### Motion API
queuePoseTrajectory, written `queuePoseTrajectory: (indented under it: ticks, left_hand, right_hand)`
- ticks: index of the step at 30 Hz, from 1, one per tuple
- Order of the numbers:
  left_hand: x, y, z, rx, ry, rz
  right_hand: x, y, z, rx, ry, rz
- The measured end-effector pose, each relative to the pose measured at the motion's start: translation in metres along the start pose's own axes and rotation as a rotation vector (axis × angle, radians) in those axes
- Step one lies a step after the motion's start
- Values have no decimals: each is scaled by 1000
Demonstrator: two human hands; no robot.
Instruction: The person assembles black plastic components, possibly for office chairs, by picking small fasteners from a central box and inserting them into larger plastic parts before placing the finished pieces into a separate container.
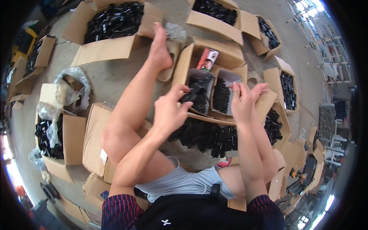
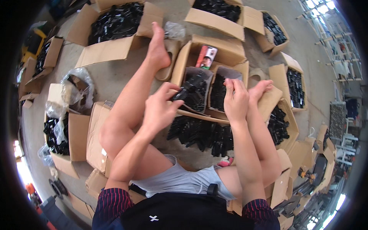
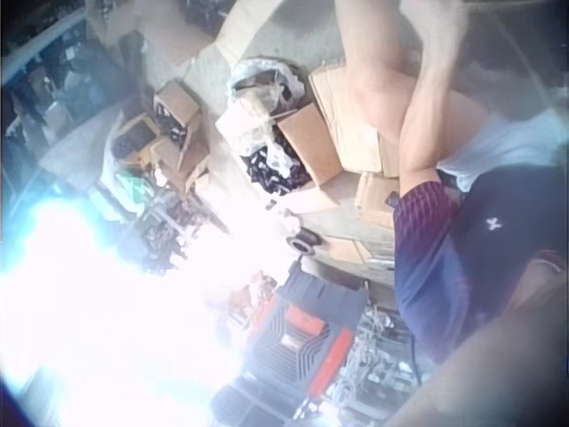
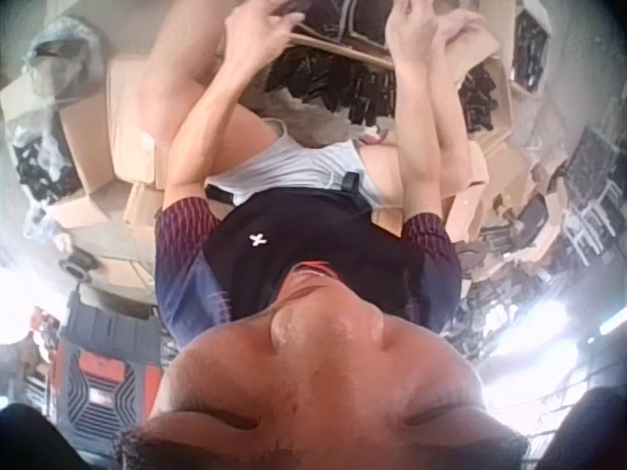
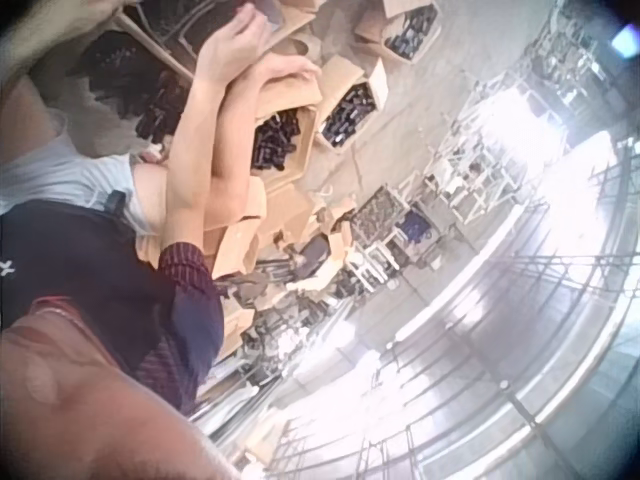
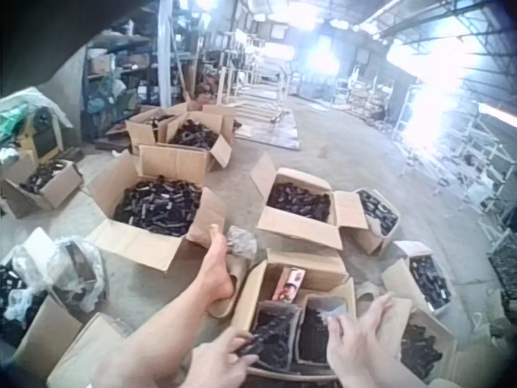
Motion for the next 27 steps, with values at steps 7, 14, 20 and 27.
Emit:
queuePoseTrajectory:
  ticks: [7, 14, 20, 27]
  left_hand:
    - [-17, 16, 35, 654, 163, -64]
    - [-10, 8, 44, 769, 192, -47]
    - [-8, 2, 46, 810, 197, -36]
    - [-6, -8, 49, 832, 199, -21]
  right_hand:
    - [35, -55, -171, 3, -510, 286]
    - [15, -94, -168, 556, -312, 458]
    - [11, -117, -178, 777, -226, 524]
    - [14, -78, -141, 352, -215, 267]
Point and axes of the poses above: each hand's wrist, its own x-axis away from the middle knuckle, its own y-axis out of the back of the hand, z = x × y, the point moved 7 cm from there along -x, towards the middle knuckle, and after that the axes turned 9 degrees about z, right-handed, at the moved point
